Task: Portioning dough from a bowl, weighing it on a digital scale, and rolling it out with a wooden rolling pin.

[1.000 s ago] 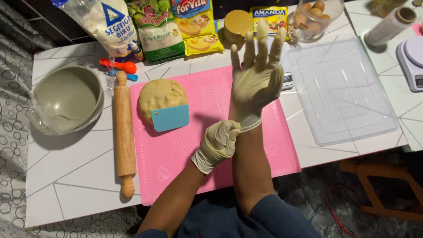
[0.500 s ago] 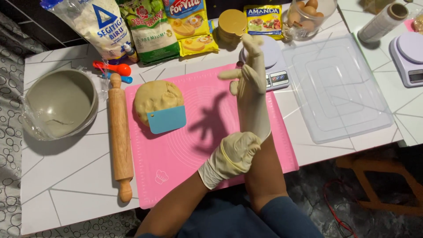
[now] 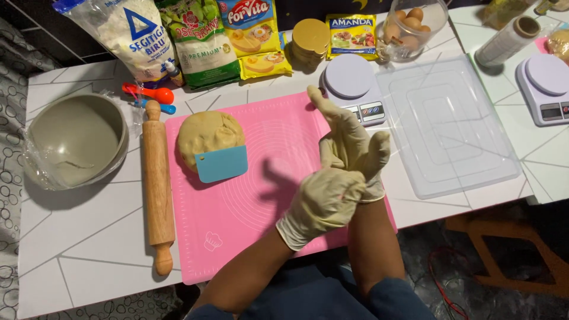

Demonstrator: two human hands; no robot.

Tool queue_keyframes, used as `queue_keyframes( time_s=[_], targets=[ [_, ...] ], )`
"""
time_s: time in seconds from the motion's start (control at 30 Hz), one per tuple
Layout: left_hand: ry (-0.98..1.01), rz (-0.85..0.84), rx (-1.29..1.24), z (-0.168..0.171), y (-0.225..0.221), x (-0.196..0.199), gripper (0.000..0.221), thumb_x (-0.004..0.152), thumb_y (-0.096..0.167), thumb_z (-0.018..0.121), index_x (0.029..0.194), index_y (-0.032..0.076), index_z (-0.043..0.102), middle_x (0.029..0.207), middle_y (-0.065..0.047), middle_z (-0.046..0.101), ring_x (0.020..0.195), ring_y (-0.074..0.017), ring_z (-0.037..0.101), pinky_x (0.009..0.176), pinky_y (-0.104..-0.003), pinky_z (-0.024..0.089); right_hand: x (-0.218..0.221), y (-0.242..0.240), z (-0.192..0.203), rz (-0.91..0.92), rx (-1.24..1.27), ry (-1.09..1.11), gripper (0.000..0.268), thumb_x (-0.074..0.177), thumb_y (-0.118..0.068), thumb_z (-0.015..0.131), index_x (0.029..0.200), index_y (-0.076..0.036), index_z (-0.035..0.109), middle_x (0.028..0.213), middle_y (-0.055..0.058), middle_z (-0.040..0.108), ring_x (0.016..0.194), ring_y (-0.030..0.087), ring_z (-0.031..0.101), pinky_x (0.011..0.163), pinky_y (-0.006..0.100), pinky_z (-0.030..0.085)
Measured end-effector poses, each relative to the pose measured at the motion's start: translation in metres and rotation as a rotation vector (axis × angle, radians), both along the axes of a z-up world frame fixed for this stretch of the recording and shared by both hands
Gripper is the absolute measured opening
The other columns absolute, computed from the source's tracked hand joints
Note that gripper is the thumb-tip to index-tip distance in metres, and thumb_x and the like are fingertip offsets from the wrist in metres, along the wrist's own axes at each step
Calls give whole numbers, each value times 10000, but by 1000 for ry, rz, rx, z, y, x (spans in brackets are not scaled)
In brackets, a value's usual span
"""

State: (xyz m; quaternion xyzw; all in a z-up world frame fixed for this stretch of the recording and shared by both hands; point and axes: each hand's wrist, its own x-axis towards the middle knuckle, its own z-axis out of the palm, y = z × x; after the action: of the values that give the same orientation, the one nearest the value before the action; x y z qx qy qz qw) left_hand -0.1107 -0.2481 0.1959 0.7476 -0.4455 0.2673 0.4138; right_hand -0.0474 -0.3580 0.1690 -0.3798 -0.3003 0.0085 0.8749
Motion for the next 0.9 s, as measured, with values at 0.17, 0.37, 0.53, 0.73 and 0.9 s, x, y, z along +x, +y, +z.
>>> queue_keyframes(
  time_s=[0.17, 0.37, 0.53, 0.73, 0.9],
  targets=[
    [68, 602, -483, -44, 20, 48, 243, 775, 282, 912, 933, 156, 778, 938, -2, 784, 729, -152, 738, 629, -224, 615, -16, 4, 23, -60, 44, 42, 1159, 825, -843, 538, 1609, -30, 280, 1616, 317, 358, 605, 174, 696, 419, 133, 472],
    [620, 603, -431, -25, 32, 55, 176, 806, 373, 882, 870, 234, 794, 802, 46, 758, 718, -160, 754, 625, -235, 615, -15, 20, 15, 56, 144, 100, 1323, 663, -833, 716, 1585, 17, 292, 1460, 367, 485, 569, 336, 703, 391, 295, 594],
    [653, 573, -383, -26, 26, 50, 151, 868, 311, 790, 865, 166, 746, 759, -45, 739, 747, -290, 746, 658, -348, 606, -13, 18, 13, 32, 115, 97, 1307, 682, -838, 700, 1595, -4, 276, 1463, 344, 493, 578, 323, 699, 411, 291, 591],
    [766, 555, -349, -13, 28, 53, 149, 867, 303, 732, 811, 165, 715, 682, -48, 723, 737, -309, 750, 692, -377, 608, -9, 21, 13, 8, 60, 83, 1280, 714, -847, 673, 1612, -39, 249, 1468, 305, 507, 594, 301, 692, 446, 284, 588],
    [354, 398, -329, -10, 28, 43, 71, 781, 184, 769, 753, 219, 714, 678, 4, 667, 705, -252, 716, 637, -303, 583, -18, 15, 10, -11, 17, 71, 1260, 738, -854, 652, 1625, -66, 229, 1472, 276, 517, 607, 285, 687, 472, 278, 585]
  ],
)
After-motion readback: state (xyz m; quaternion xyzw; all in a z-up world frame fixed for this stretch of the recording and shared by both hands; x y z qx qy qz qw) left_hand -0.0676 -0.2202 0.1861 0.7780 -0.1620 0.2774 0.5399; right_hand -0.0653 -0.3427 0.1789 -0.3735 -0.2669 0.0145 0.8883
